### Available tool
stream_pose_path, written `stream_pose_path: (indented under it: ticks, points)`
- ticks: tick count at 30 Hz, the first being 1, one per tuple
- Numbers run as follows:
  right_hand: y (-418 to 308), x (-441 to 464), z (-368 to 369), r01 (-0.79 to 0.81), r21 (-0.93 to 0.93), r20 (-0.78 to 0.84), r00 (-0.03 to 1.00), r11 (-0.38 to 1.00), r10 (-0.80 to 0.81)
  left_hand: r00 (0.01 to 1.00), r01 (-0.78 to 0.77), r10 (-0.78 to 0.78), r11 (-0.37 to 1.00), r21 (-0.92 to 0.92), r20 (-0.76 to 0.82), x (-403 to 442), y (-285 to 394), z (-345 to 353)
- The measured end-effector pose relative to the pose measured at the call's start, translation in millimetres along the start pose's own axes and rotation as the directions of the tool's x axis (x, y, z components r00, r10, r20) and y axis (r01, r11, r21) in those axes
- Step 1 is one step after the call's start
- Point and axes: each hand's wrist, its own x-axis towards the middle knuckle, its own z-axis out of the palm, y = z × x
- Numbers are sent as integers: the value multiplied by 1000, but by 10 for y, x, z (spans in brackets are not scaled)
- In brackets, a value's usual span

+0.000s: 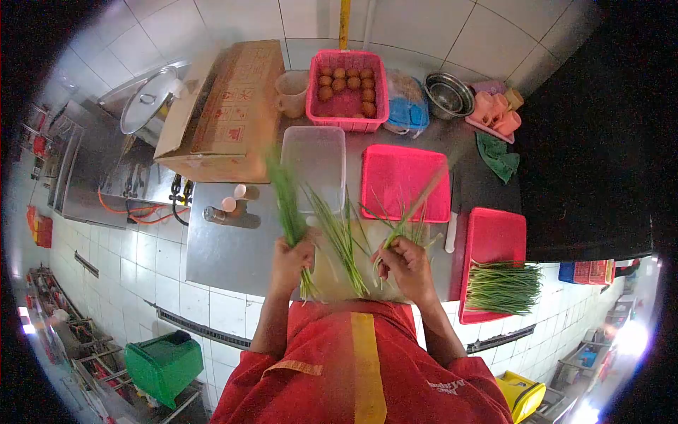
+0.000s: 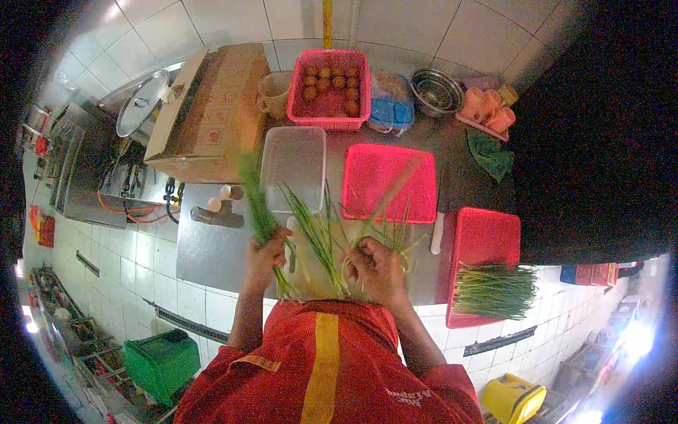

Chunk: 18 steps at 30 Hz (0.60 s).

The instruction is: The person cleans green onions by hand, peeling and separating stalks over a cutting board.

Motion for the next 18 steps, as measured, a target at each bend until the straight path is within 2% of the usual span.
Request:
stream_pose_path:
  ticks: [1, 3, 4, 5, 6, 8, 10, 12, 14, 17, 18]
  points:
    - [-6, 1, 8, -27, -70, 47, 998, 997, 31, 1000, -1, 1, 1000, 0, 1, 22, -51, 6]
    - [-63, -3, 53, -48, -142, 88, 994, 989, 61, 985, 132, -159, 945, 300, 69, 60, -134, 52]
    - [-137, -19, 110, -43, -148, 103, 993, 988, 59, 995, -100, 85, 929, 355, 58, 36, -150, 131]
    - [-177, -29, 144, -37, -155, 119, 991, 987, 56, 994, -103, 86, 929, 356, 61, 37, -124, 152]
    - [-166, -29, 153, -37, -154, 118, 991, 987, 56, 997, -74, 70, 949, 305, 26, 34, -85, 164]
    - [-125, -40, 177, -83, -109, 231, 967, 991, 106, 999, -45, 50, 966, 254, -13, -30, 51, 199]
    - [-140, -47, 231, -87, -118, 261, 958, 989, 116, 995, 40, -39, 999, -4, 87, -139, 212, 245]
    - [-159, -44, 265, -88, -130, 293, 948, 988, 123, 991, 39, -42, 999, 24, 126, -202, 310, 342]
    - [-168, -47, 324, 22, -222, 319, 946, 975, 51, 985, 33, -42, 998, 51, 168, -225, 320, 371]
    - [-223, -51, 342, 14, -217, 300, 953, 976, 53, 990, -38, 37, 999, 9, 139, -203, 298, 378]
    - [-218, -56, 332, 15, -217, 298, 953, 976, 52, 994, -14, 23, 996, -88, 106, -193, 292, 351]
